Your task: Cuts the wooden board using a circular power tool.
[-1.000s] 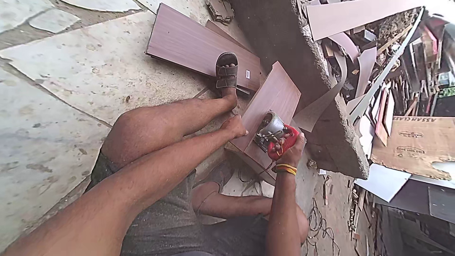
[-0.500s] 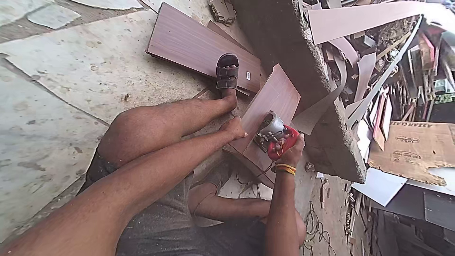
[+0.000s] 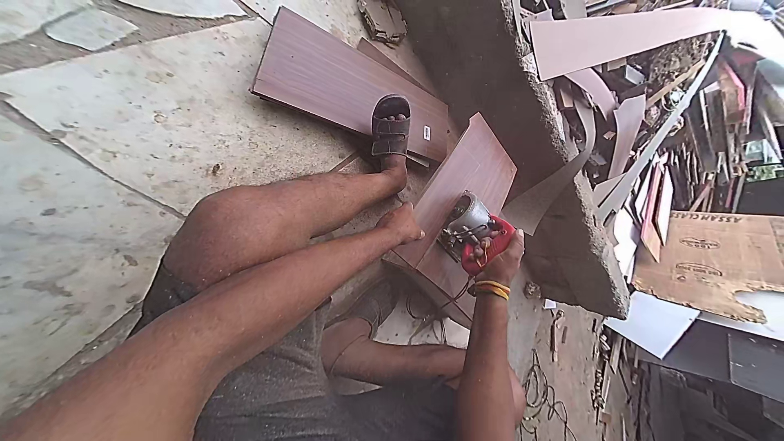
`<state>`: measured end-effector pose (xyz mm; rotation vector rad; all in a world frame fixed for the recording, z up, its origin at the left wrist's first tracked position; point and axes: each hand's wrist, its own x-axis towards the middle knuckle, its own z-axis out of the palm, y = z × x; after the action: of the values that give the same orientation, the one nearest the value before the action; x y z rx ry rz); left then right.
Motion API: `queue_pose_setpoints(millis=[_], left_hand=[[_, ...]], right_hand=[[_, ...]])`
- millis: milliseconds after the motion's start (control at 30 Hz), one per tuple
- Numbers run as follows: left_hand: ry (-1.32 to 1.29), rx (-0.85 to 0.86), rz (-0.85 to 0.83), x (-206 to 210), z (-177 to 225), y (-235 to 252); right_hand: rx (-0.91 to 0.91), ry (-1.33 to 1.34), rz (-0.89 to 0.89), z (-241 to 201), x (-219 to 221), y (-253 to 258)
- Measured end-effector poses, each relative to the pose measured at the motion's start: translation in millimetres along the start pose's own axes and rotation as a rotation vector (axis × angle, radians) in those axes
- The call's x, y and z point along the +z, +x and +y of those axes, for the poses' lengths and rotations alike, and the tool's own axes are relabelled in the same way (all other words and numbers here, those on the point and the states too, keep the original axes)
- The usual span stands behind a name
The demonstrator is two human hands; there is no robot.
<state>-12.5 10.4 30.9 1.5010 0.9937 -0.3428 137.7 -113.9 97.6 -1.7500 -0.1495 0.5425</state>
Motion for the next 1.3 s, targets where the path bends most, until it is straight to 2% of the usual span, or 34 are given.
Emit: queue_pose_setpoints(millis=[1300], left_hand=[[0.003,-0.015,-0.001,1,0,3]], right_hand=[[0.011,-0.012,0.011,-6,7,24]])
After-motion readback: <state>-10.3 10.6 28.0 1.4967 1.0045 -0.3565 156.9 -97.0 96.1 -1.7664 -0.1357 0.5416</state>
